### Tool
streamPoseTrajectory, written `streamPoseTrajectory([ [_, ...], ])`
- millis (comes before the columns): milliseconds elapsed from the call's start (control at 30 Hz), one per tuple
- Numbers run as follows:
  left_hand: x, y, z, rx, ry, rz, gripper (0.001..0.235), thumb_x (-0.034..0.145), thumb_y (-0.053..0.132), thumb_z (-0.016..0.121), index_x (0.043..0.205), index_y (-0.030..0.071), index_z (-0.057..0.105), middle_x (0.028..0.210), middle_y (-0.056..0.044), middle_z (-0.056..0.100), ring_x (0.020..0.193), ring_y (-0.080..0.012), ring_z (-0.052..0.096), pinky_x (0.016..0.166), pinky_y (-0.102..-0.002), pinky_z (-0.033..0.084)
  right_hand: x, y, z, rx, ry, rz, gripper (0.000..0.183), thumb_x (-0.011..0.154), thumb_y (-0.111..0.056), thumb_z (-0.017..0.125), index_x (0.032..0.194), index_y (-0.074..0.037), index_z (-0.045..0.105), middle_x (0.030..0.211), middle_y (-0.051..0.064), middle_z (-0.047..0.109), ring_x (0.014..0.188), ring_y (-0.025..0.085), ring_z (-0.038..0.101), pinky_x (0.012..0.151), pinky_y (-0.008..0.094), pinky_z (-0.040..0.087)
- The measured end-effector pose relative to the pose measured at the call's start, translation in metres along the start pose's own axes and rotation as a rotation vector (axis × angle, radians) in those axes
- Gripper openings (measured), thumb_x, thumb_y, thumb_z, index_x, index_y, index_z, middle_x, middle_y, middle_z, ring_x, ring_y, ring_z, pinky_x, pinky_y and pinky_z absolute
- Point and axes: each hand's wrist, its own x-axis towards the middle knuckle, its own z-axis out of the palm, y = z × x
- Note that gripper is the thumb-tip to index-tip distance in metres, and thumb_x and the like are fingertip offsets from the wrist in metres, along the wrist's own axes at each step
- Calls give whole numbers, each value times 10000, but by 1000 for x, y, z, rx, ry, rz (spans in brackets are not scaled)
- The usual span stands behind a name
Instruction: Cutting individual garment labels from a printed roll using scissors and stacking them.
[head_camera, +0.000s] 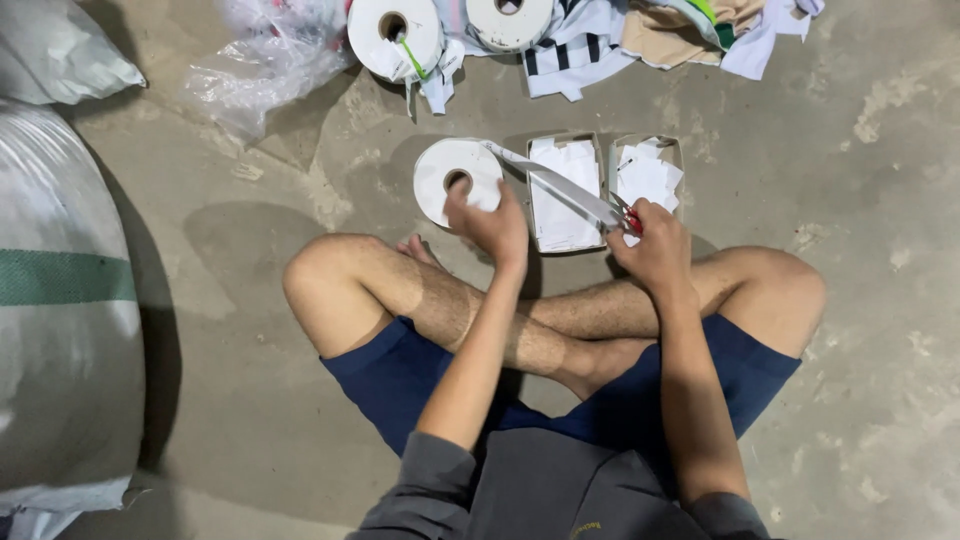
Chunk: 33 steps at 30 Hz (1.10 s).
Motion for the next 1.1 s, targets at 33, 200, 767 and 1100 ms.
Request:
streamPoseTrajectory([
  [33,3,15,-8,-3,3,1,491,884,292,770,1292,221,506,1395,-80,404,1248,-297,514,1108,-506,292,4,3,2,1,1,-4,229,761,-170,769,806,-82,563,623,143,555,638,398,630,556,462,481],
  [200,13,31,-32,743,-354,429,876,879,296,809,1506,55,246,1389,-290,488,1331,-418,488,1091,-634,242,-2,21,9,-182,-144,141,340,847,-344,773,906,-67,585,745,171,612,745,438,677,633,546,532],
  [767,52,19,-74,1035,-637,765,967,800,146,800,1551,121,192,1153,-214,663,1058,-351,631,968,-564,230,19,3,15,-125,59,279,380,986,-202,756,1251,-3,571,1117,165,532,1041,399,560,876,498,464],
  [1100,50,21,-82,1106,-740,781,1005,799,-77,755,1578,112,149,1152,-195,634,1076,-357,606,976,-544,240,74,-63,82,118,-212,-50,326,968,-102,660,1286,-94,588,1167,116,592,1145,374,627,958,471,495],
])
